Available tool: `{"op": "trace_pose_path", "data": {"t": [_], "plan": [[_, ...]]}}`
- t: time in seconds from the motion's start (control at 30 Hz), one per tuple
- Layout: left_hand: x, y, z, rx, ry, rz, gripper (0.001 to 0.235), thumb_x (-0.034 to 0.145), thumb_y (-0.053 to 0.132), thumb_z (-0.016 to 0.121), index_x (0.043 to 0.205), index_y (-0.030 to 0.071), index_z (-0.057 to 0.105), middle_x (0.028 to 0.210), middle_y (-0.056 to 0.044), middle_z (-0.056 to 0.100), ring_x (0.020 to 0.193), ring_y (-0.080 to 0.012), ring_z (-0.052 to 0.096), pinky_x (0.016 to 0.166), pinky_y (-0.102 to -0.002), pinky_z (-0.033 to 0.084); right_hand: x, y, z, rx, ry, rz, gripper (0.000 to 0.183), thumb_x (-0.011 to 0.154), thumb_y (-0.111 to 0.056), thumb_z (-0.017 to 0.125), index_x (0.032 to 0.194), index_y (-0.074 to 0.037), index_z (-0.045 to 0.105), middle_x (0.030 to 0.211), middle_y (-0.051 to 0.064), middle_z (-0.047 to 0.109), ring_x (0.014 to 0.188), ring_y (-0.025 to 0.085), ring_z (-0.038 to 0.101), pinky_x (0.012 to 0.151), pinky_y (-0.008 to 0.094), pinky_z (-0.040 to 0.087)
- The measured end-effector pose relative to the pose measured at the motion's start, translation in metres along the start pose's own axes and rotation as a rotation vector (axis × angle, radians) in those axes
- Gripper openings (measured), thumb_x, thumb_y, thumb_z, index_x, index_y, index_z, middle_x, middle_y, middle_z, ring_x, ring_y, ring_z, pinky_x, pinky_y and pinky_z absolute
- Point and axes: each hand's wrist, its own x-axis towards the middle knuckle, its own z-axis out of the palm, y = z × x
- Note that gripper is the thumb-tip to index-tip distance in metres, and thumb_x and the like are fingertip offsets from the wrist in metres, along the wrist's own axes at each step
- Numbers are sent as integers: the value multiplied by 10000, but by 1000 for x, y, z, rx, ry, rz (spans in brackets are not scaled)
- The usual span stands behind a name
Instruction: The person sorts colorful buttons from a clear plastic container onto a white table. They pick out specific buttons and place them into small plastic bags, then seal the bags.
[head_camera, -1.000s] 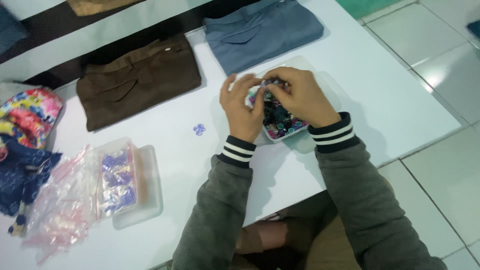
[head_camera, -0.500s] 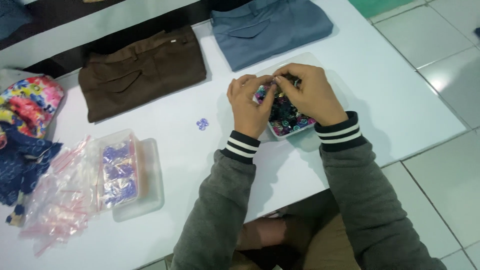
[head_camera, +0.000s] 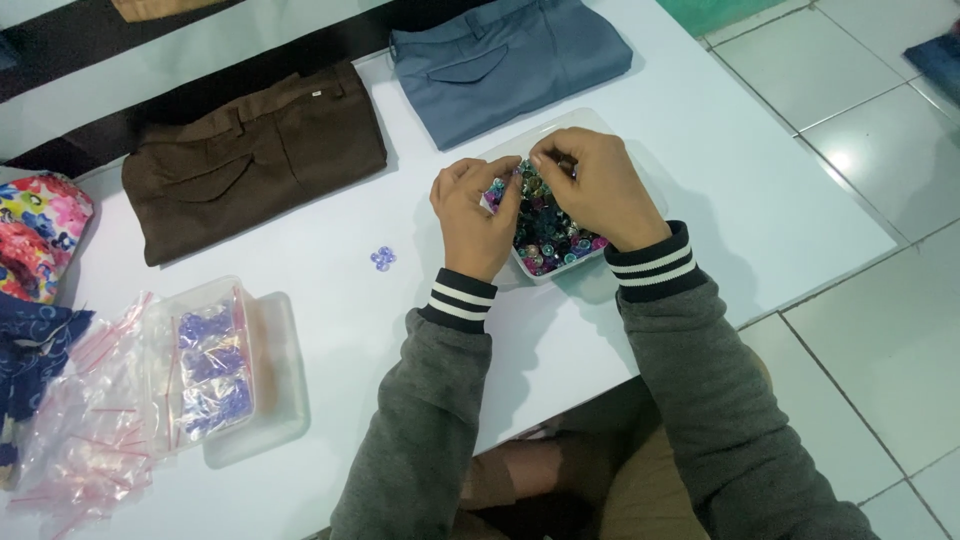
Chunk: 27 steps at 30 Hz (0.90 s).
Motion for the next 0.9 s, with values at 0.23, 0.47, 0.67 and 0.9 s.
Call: {"op": "trace_pose_path", "data": {"t": [0.23,0.47,0.67,0.9], "plan": [[0,0,1,-16,13,-4,178,958,197,701,1125,248,733,919,54,700,1161,-178,544,1161,-514,196,0,-8,1,66,-20,-43,124,924,4,678,1015,34,756,818,210,700,739,239,659,551,314,486],[-2,2,-1,-51,49,36,149,1000,239,671,1140,232,723,929,49,710,1150,-174,563,1154,-491,247,-1,-19,-5,108,-2,-73,114,955,-10,677,1030,27,755,823,194,702,732,223,643,566,297,469],[-3,3,4,-30,172,88,146,991,258,695,1134,241,722,924,67,705,1157,-162,550,1167,-481,223,1,-18,-4,106,107,-157,102,938,23,707,1029,36,753,823,200,690,711,259,657,541,292,463],[-24,8,-30,91,256,157,164,942,175,731,1102,203,712,905,44,683,1135,-192,542,1163,-482,236,2,-16,-2,-19,217,-345,115,936,57,751,1045,27,731,878,165,662,700,251,623,527,288,456]]}}
